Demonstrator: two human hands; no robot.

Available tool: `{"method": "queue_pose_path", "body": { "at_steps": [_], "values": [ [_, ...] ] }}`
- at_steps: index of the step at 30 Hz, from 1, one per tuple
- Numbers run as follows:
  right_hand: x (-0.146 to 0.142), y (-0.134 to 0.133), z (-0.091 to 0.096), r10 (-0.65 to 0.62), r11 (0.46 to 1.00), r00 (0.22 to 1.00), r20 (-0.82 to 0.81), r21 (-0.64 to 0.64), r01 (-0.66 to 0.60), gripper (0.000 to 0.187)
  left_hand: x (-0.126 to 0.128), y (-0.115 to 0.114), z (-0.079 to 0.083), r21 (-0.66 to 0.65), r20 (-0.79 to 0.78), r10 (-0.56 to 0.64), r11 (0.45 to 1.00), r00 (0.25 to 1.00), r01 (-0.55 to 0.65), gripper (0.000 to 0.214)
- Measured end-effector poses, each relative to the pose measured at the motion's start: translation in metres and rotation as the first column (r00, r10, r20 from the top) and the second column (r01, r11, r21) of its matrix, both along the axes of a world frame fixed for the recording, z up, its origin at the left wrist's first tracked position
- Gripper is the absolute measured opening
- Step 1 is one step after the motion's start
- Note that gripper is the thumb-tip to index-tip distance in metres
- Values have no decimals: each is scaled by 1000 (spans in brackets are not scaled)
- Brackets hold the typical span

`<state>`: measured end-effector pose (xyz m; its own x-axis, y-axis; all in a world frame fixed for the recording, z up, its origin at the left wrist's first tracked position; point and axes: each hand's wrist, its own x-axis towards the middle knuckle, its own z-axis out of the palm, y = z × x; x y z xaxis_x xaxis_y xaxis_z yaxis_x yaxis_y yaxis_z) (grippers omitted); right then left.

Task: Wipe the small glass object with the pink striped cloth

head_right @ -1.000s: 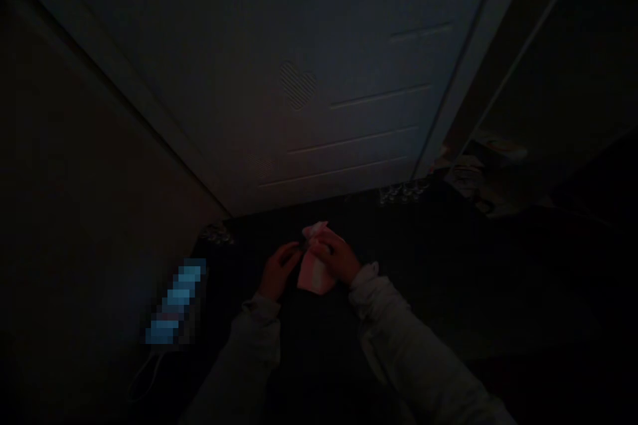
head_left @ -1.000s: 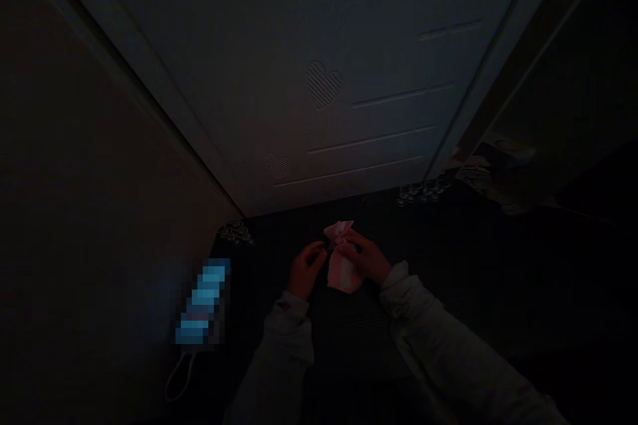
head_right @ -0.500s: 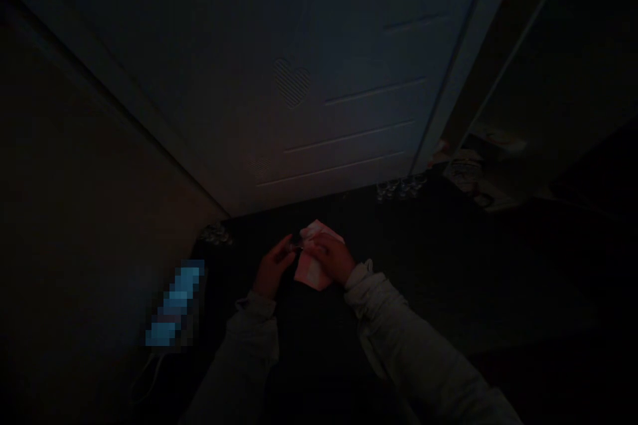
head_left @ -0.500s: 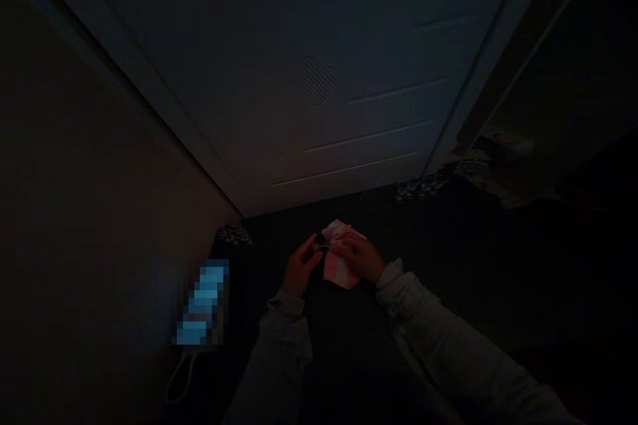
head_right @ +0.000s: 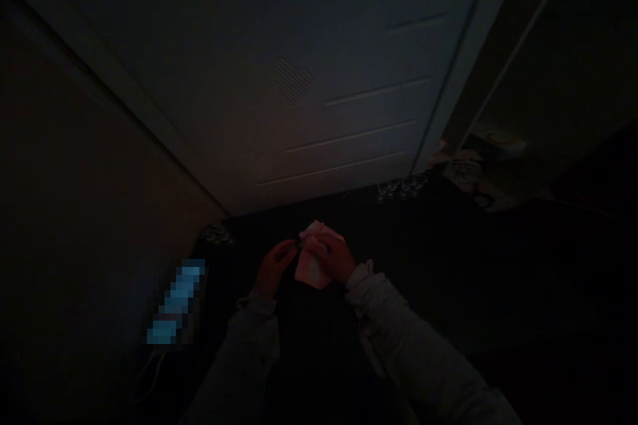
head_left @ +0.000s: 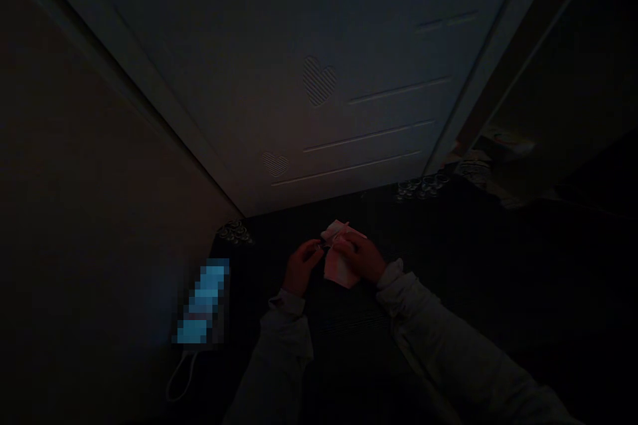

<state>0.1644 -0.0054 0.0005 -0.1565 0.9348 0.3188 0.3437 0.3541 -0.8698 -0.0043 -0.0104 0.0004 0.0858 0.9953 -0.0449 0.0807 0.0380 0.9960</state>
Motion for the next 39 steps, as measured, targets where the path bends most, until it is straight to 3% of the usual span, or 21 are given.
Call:
{"method": "queue_pose_path", "body": {
  "at_steps": [5,12,17,24,29,33,39],
  "values": [
    [1,1,-3,53,999,999,-11,-5,-53,22,-2,1,-2,-1,-15,17,1000,1000,-17,32],
    [0,2,-3,-19,1000,1000,14,-12,19,17,2,-2,-1,20,-70,5,1000,998,-4,27],
    [1,0,0,-4,999,1000,12,-33,5,20,3,-4,4,24,-120,-5,1000,993,8,25],
    [2,0,-3,58,998,998,17,-13,-58,24,1,-4,4,88,-165,11,996,986,3,35],
    [2,0,-1,35,999,999,31,-7,-35,21,2,-5,1,72,-64,-1,997,998,5,29],
    [1,0,-1,-7,1000,1000,4,-7,8,20,3,-6,3,10,33,-62,998,998,61,42],
    [2,1,-4,8,1000,1000,-11,5,-8,21,1,-4,3,-42,53,-33,999,998,35,35]
  ]
}}
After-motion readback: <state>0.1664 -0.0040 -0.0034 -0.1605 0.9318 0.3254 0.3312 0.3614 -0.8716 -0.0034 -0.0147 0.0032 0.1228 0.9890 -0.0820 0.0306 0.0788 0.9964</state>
